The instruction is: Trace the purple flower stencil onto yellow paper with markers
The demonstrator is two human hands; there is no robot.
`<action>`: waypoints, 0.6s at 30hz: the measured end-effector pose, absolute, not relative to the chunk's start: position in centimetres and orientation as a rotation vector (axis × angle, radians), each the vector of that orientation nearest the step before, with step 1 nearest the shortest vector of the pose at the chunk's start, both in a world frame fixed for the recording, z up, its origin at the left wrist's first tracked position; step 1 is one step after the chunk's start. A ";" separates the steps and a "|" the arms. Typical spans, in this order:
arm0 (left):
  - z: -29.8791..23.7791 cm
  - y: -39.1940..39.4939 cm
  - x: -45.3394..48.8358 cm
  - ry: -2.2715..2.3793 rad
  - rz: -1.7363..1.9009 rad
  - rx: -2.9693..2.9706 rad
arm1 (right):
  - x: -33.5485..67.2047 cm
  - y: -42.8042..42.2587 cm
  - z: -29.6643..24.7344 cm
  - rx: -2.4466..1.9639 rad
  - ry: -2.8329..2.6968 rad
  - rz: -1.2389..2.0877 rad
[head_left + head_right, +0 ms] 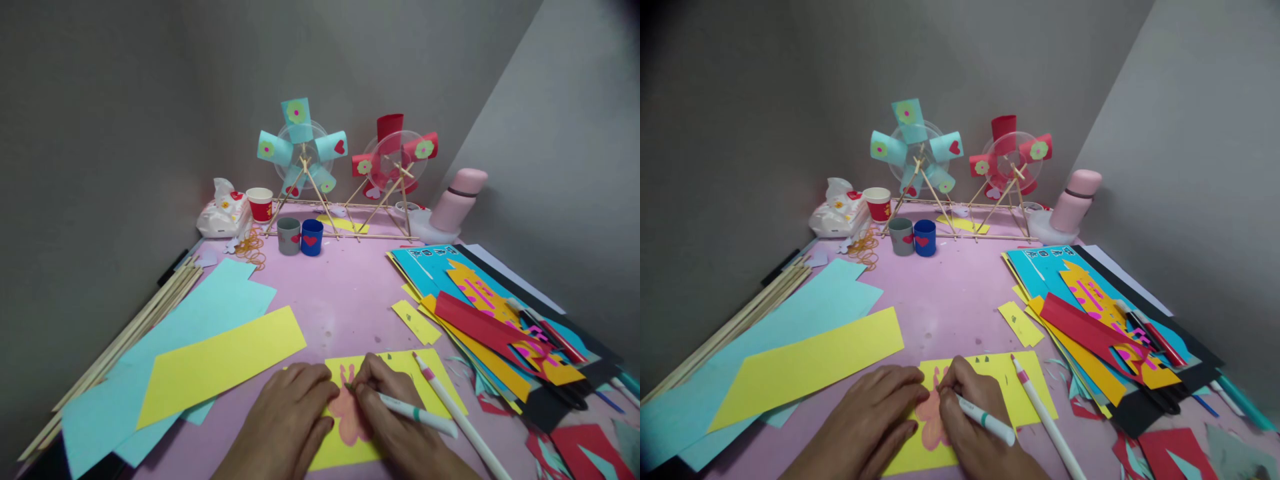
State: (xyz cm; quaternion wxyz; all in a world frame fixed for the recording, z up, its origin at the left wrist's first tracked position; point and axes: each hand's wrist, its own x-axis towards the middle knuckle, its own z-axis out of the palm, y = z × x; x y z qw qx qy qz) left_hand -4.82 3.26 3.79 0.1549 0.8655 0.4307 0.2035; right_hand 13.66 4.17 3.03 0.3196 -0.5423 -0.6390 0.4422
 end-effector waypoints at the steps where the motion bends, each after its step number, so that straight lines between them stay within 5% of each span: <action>1: 3.8 3.3 -4.8 1.232 0.584 2.480 | 13.7 4.2 3.0 -1.423 -1.681 1.161; 18: 3.5 3.2 -5.0 1.235 0.582 2.483 | 13.6 4.2 3.1 -1.437 -1.707 1.116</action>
